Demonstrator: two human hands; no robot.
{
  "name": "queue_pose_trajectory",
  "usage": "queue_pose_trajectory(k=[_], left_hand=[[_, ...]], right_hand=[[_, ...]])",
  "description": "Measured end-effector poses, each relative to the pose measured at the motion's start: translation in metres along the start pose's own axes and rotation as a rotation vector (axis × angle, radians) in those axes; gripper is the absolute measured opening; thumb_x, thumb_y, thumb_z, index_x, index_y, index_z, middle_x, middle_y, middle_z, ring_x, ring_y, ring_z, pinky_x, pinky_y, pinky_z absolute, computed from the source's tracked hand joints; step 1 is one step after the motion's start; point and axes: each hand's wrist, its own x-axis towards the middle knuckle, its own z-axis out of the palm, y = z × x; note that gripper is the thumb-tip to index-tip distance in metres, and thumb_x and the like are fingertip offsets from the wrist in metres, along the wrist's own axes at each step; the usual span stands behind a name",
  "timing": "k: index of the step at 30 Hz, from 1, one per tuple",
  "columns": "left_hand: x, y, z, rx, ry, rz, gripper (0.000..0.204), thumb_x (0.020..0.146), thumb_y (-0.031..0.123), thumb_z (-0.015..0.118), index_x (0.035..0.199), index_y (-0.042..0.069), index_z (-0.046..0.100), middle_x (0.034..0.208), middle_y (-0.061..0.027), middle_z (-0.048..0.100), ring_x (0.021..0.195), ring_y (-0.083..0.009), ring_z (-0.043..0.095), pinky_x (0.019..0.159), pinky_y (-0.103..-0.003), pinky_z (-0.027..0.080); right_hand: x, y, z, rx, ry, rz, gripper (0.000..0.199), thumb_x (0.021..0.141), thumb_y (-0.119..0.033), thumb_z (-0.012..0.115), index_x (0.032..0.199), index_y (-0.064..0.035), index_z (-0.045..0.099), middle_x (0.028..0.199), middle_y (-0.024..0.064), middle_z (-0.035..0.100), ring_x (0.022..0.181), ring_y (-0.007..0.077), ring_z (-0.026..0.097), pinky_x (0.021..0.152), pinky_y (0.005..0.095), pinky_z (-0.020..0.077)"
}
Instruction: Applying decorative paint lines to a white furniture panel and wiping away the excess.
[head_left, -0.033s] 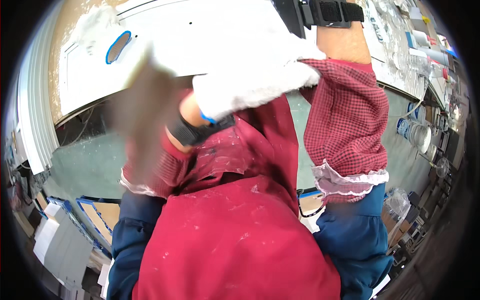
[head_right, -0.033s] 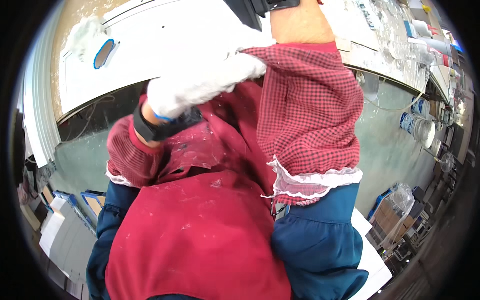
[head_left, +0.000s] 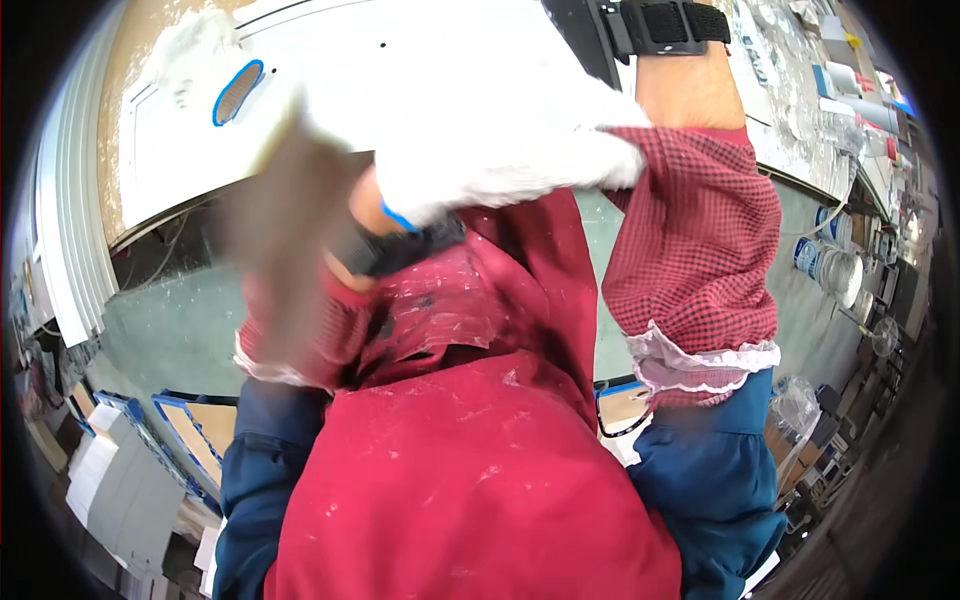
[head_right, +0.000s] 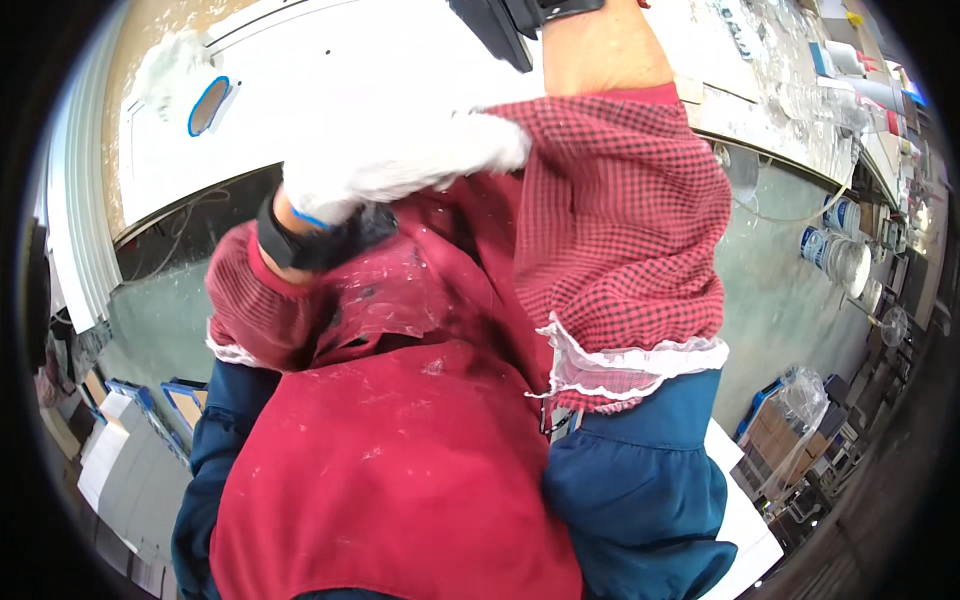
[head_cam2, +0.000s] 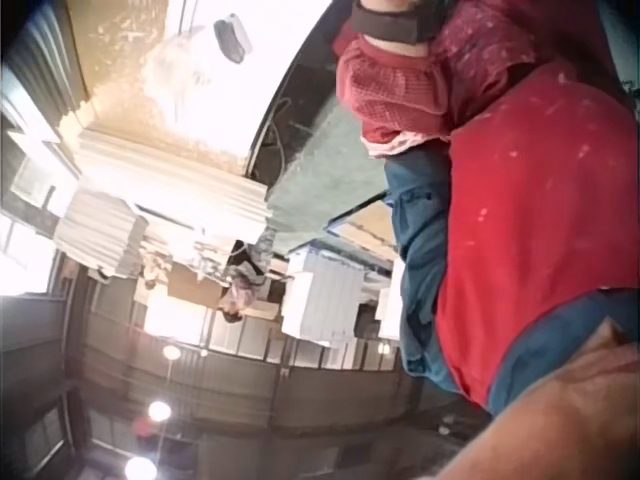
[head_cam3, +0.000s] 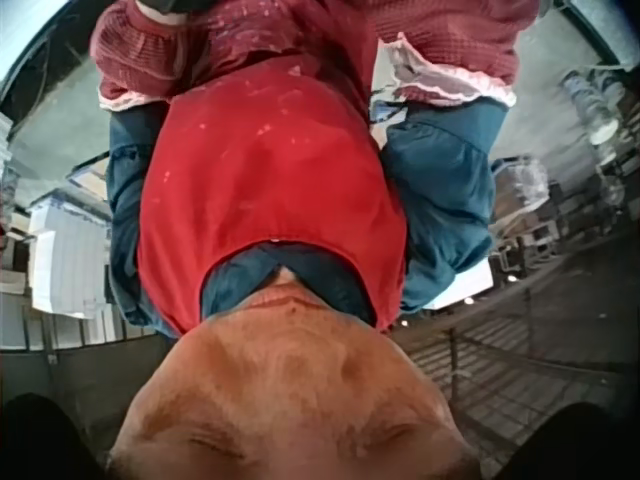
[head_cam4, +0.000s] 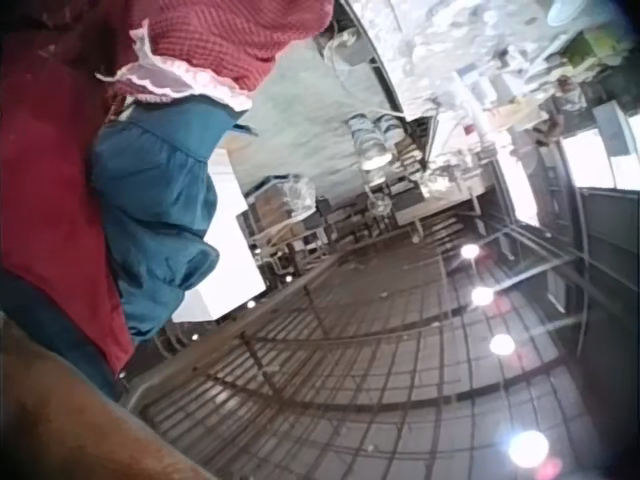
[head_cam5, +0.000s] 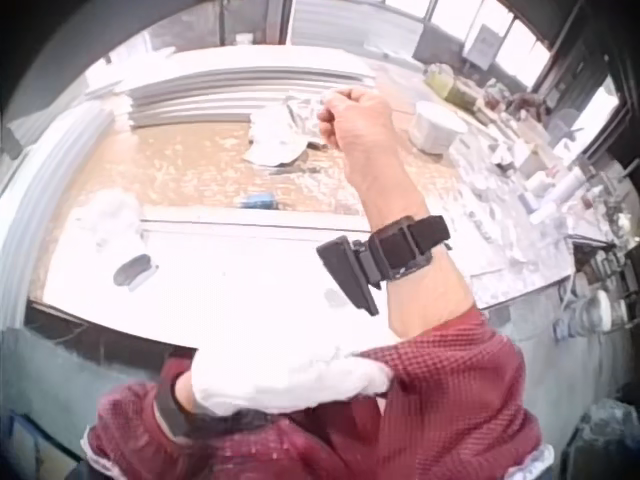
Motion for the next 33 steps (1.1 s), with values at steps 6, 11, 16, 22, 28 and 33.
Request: queue_pose_trajectory(k=[6,11,16,22,28,33], left_hand=[[-0.093,0.021,-0.045,-0.027,0.064,-0.061,0.029,0.091,0.018,0.057,0.115,0.004,0.065,0.090,-0.0028,0.067,0.067,-0.0087,0.056,0.063,-0.023,0.046],[-0.063,0.028,-0.032,0.252,0.221,-0.002,0.029,0.091,0.019,0.057,0.115,0.004,0.065,0.091,-0.0031,0.067,0.069,-0.0091,0.056,0.065,-0.023,0.046],[-0.018,0.034,-0.043,0.453,0.325,-0.038,0.029,0.091,0.019,0.056,0.114,0.004,0.065,0.093,-0.0033,0.067,0.070,-0.0095,0.057,0.066,-0.023,0.047],[-0.036,0.024,-0.081,0.411,0.381,-0.081,0.029,0.091,0.020,0.056,0.114,0.004,0.065,0.094,-0.0036,0.067,0.072,-0.0099,0.057,0.068,-0.022,0.047],[-0.096,0.022,-0.126,0.394,0.593,-0.235,0.029,0.092,0.020,0.056,0.114,0.004,0.065,0.096,-0.0040,0.067,0.074,-0.0104,0.058,0.069,-0.022,0.047],[-0.151,0.025,-0.115,0.141,0.859,-0.352,0.029,0.091,0.023,0.058,0.115,0.008,0.066,0.099,-0.0054,0.067,0.083,-0.0119,0.059,0.077,-0.023,0.047]], right_hand=[[-0.011,0.009,0.020,-0.095,-0.115,0.036,0.008,0.086,-0.008,0.058,0.084,-0.0001,0.060,0.067,0.0055,0.060,0.052,0.0093,0.054,0.046,0.0230,0.0421],[-0.012,-0.002,0.028,-0.227,-0.169,0.039,0.010,0.087,-0.010,0.059,0.087,-0.0004,0.060,0.067,0.0024,0.057,0.052,0.0084,0.051,0.048,0.0221,0.0415],[-0.040,-0.007,0.052,-0.254,-0.315,-0.098,0.010,0.090,-0.011,0.058,0.087,-0.0015,0.059,0.067,0.0005,0.056,0.053,0.0067,0.049,0.050,0.0203,0.0408],[-0.040,-0.011,0.022,-0.371,-0.483,0.002,0.021,0.094,-0.023,0.057,0.098,-0.0025,0.059,0.076,0.0038,0.059,0.066,0.0103,0.055,0.058,0.0238,0.0460],[-0.065,0.007,-0.021,-0.520,-0.546,-0.118,0.015,0.094,-0.014,0.057,0.101,-0.0028,0.064,0.070,-0.0016,0.055,0.062,0.0043,0.049,0.057,0.0191,0.0408],[-0.095,0.013,-0.028,-0.784,-0.550,-0.292,0.016,0.088,-0.007,0.062,0.103,-0.0017,0.061,0.084,0.0101,0.065,0.072,0.0176,0.063,0.066,0.0288,0.0499]])
